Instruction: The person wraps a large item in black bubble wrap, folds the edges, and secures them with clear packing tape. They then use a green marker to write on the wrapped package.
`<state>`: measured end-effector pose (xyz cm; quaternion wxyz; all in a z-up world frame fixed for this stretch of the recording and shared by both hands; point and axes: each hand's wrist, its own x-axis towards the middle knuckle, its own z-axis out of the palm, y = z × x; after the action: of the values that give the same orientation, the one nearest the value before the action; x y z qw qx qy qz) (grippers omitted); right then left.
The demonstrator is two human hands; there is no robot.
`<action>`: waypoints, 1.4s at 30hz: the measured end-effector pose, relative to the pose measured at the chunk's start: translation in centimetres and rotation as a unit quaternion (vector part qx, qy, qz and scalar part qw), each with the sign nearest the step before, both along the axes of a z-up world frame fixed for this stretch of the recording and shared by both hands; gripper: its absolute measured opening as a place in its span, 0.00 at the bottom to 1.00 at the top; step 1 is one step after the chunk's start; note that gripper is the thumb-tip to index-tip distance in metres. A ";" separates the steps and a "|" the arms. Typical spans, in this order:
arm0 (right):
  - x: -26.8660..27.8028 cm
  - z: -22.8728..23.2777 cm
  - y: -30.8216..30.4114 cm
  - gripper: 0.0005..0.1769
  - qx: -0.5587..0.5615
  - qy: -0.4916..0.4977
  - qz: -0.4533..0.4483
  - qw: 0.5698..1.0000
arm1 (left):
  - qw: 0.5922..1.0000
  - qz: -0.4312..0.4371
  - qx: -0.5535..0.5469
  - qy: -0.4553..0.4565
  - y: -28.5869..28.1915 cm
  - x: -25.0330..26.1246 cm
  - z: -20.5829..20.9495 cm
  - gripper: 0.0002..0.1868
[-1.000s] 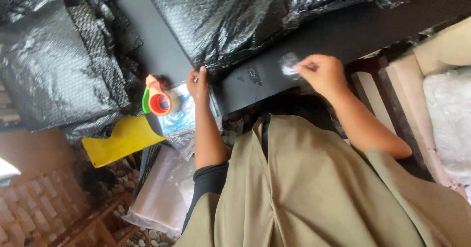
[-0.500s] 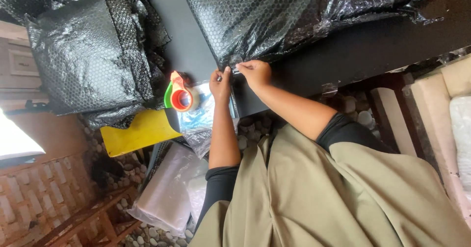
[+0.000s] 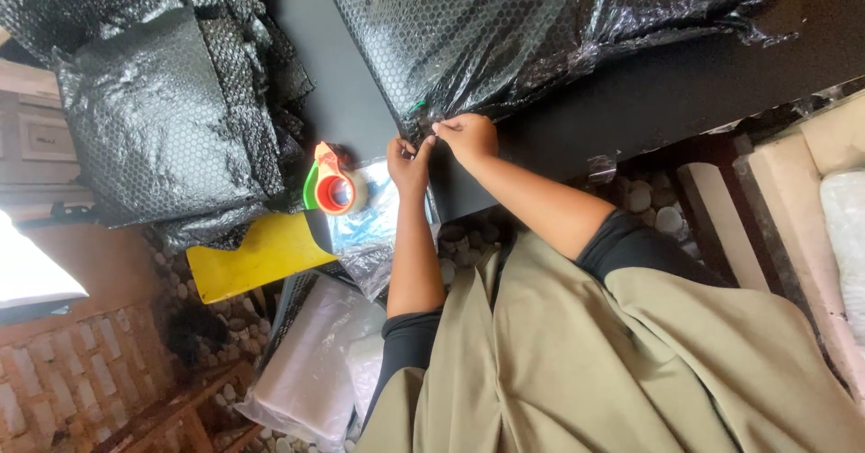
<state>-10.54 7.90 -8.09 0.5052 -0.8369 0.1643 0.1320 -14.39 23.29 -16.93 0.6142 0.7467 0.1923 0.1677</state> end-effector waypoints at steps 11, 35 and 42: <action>-0.7 5.7 -5.9 0.21 -0.152 -0.098 0.239 0.954 | 1.000 0.017 0.012 -0.019 0.1 0.1 -0.3 0.29; -3.0 1.9 -24.8 0.20 0.234 -0.059 0.197 0.950 | 0.967 -0.005 0.230 -0.108 7.0 4.3 -4.1 0.30; -5.3 0.0 -40.7 0.16 0.071 -0.032 -0.115 0.990 | 0.877 0.121 0.447 -0.127 1.9 5.2 4.5 0.30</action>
<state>-15.85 -32.78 -8.09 0.5801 -0.7783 0.2331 0.0578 -9.19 25.15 -12.42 0.2090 0.8852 0.1057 0.4020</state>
